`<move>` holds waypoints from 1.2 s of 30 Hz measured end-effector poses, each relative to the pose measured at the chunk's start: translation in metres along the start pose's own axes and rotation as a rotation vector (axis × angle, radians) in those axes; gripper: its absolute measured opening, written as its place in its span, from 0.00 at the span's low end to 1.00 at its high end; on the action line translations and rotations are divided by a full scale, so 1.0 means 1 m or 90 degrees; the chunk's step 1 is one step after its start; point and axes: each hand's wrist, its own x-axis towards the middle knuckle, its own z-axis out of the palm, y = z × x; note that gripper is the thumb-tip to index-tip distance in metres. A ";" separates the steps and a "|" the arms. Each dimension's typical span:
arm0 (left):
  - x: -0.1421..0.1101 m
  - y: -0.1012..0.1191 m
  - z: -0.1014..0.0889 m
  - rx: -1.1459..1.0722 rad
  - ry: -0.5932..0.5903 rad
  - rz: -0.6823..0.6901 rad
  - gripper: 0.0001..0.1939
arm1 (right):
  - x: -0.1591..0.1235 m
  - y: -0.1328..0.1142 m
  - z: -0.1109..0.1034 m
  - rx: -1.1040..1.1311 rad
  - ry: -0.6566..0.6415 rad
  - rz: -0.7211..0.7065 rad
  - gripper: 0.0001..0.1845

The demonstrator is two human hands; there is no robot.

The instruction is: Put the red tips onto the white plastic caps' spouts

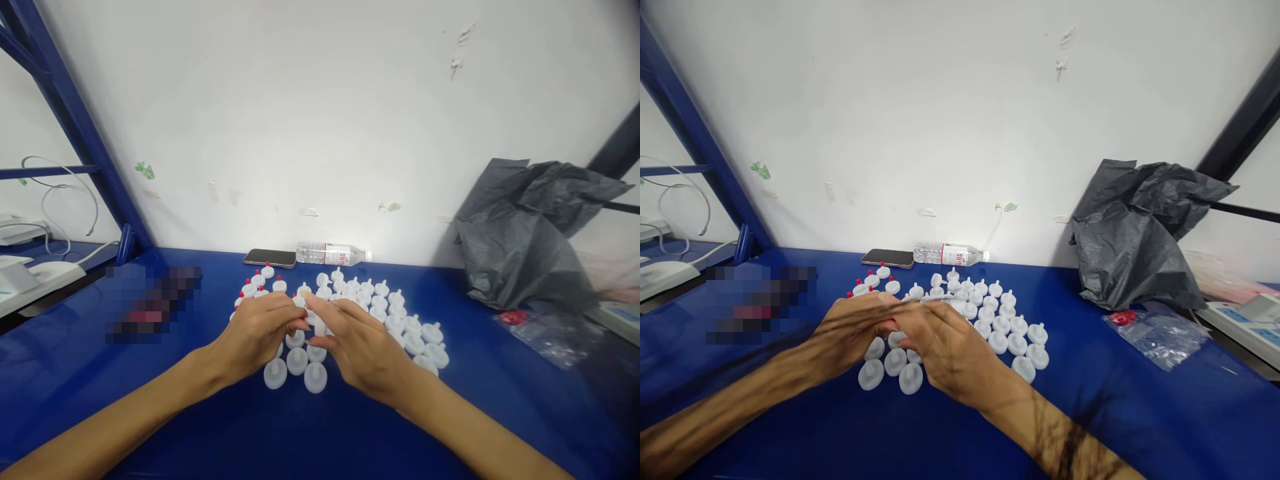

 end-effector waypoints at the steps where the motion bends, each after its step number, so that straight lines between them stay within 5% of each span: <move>1: 0.002 0.001 -0.002 -0.010 0.018 0.009 0.18 | 0.001 0.001 0.000 -0.002 0.007 -0.007 0.33; 5: 0.018 0.013 -0.012 -0.056 0.083 0.020 0.21 | 0.009 0.005 -0.002 0.009 0.023 -0.003 0.40; 9: 0.031 0.024 -0.022 -0.125 0.158 -0.088 0.12 | 0.011 0.007 -0.002 -0.003 0.052 0.027 0.50; 13: 0.033 0.013 -0.036 -0.040 0.217 -0.098 0.09 | 0.009 0.008 -0.003 -0.015 0.056 0.048 0.51; 18: 0.029 -0.019 -0.065 0.172 -0.017 0.005 0.17 | 0.008 0.008 -0.004 -0.040 0.029 0.053 0.33; 25: 0.021 -0.026 -0.076 0.227 -0.282 -0.120 0.16 | 0.002 0.012 0.006 -0.056 -0.077 0.066 0.11; 33: 0.041 -0.003 -0.092 0.204 -0.457 -0.258 0.16 | -0.003 0.018 0.011 -0.076 -0.117 0.089 0.08; 36: 0.046 0.002 -0.092 0.201 -0.465 -0.285 0.15 | -0.005 0.019 0.011 -0.099 -0.154 0.123 0.10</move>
